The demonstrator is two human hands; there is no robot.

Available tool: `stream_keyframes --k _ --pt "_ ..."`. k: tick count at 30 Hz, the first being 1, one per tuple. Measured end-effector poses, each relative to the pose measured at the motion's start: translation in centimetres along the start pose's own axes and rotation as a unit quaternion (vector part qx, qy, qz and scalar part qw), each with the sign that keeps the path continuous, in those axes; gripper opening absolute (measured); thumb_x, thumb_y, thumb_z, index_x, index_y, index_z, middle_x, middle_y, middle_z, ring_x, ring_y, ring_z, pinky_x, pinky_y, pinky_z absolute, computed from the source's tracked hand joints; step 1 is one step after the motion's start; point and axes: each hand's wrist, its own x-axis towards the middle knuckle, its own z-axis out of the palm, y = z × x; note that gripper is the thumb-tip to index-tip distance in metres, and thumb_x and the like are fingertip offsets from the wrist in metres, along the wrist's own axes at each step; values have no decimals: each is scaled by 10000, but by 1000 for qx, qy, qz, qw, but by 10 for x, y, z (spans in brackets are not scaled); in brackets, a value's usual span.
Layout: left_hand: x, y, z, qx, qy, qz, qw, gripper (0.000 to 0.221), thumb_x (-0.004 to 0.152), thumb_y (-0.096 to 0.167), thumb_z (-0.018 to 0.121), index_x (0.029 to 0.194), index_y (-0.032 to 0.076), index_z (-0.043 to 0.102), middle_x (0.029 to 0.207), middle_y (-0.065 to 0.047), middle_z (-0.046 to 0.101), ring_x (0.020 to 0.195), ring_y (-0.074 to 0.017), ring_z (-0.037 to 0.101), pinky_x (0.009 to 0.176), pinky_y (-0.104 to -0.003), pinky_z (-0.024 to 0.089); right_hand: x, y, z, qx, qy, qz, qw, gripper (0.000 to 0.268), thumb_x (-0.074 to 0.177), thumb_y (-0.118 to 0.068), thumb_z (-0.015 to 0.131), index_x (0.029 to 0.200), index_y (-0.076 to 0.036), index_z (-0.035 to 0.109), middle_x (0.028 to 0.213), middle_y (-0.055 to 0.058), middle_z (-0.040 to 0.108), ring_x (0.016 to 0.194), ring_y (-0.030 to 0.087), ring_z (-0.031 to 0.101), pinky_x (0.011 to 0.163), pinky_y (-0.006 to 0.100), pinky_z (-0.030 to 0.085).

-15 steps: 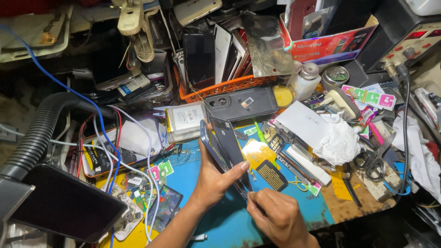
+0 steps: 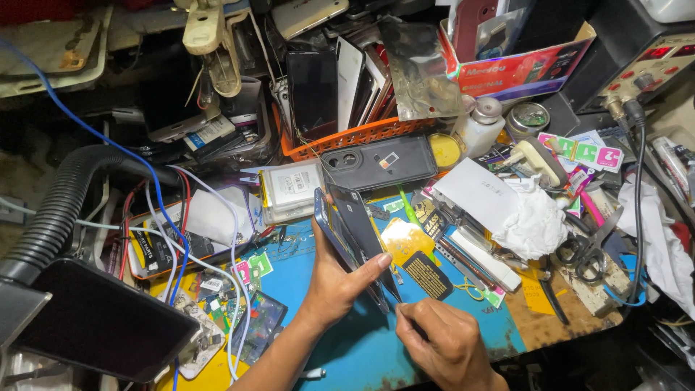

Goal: Disassembling a smartphone to remove internal components like the battery and motherboard using various repair tools.

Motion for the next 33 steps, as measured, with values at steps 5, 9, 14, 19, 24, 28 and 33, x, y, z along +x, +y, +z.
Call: stream_keyframes --k 5,9,14,19,24,28,33 --pt "0 -3 0 9 5 1 1000 1095 766 298 820 1598 137 126 1380 -86 520 1249 -189 572 1126 -361 456 2 0 3 15 1 -12 1000 136 866 -2 747 846 -45 620 618 64 555 496 211 498 502 330 456" --pt "0 2 0 13 11 -11 1000 1051 757 321 817 1572 129 181 1333 -86 532 1233 -202 585 1122 -373 474 -7 4 5 23 -58 15 998 180 895 -29 709 792 -82 572 633 45 511 518 207 504 520 333 440" --pt "0 -1 0 2 5 13 1000 1062 776 287 813 1588 131 146 1427 -94 506 1291 -193 550 1149 -363 433 -3 1 1 18 -22 4 1000 143 879 -25 724 815 -71 605 640 47 562 506 201 515 516 315 457" --pt "1 1 -1 -4 3 13 1000 1024 776 293 813 1566 129 183 1372 -94 560 1247 -189 581 1130 -361 452 -1 1 5 28 -18 0 999 101 882 -14 737 873 -34 638 654 77 602 527 217 553 513 342 466" --pt "0 3 0 -17 -6 5 1000 746 786 279 820 1348 115 359 1248 -95 633 1154 -202 645 1052 -380 530 -2 0 0 7 -15 13 1000 161 860 1 716 775 -73 603 629 45 575 503 192 526 520 301 462" --pt "-1 4 0 -5 -1 -2 1000 887 776 293 819 1469 121 292 1268 -88 613 1175 -196 623 1078 -381 512 0 -1 3 -4 19 -11 1000 136 859 -31 770 856 -46 635 669 64 643 522 206 583 523 322 499" --pt "-2 8 -1 35 16 -57 998 917 741 388 817 1458 117 313 1302 -105 639 1186 -209 629 1102 -383 486 -7 5 1 7 -52 6 999 176 888 -42 709 784 -100 580 651 20 560 530 191 546 534 308 461"
